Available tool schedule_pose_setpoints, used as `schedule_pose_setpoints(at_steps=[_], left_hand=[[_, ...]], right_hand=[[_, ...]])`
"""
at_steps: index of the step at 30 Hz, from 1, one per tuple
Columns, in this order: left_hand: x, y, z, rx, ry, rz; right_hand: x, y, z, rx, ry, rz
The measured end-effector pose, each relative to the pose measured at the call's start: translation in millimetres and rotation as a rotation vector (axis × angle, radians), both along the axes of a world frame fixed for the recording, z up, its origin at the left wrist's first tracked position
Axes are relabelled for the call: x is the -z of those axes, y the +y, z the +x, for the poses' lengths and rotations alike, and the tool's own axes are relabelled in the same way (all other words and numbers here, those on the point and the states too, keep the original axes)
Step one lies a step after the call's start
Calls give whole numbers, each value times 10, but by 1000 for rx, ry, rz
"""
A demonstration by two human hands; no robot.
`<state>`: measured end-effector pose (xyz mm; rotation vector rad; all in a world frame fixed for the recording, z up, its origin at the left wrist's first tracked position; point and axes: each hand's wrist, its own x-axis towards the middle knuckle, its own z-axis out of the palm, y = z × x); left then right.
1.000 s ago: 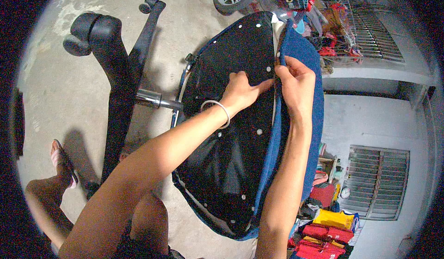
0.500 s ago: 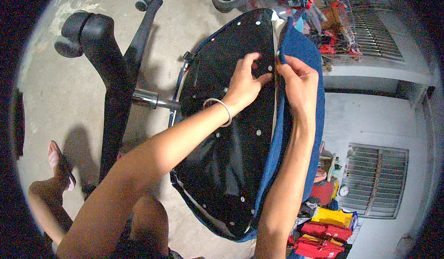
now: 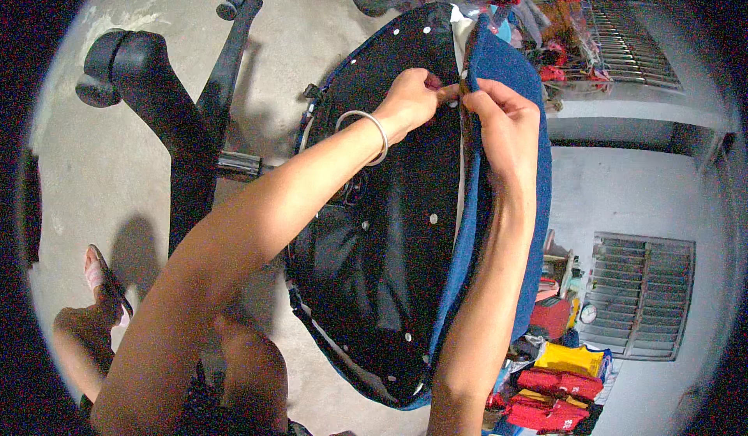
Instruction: The person reattaches the blue fabric cover to the seat of an office chair by pressing snap fasteners along the underside and side of the frame by hand.
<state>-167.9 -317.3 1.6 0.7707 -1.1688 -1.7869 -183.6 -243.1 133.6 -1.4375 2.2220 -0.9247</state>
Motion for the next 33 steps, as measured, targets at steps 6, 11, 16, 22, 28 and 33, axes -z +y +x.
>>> schedule_pose_setpoints(at_steps=[6, 11, 16, 22, 28, 33], left_hand=[[101, 167, 191, 110, 37, -46], [64, 515, 360, 102, 143, -121], [76, 912, 658, 432, 393, 126], [-144, 1484, 924, 394, 644, 202], [-316, 1631, 971, 349, 663, 241], [-423, 1568, 1011, 258, 577, 51]], right_hand=[[14, 9, 20, -26, 132, 33], [17, 6, 11, -74, 320, 105], [87, 32, -116, -94, 321, 55], [-52, 134, -207, 69, -201, -66], [-83, 134, -134, 138, -211, -79], [-69, 105, -96, 133, -98, -41]])
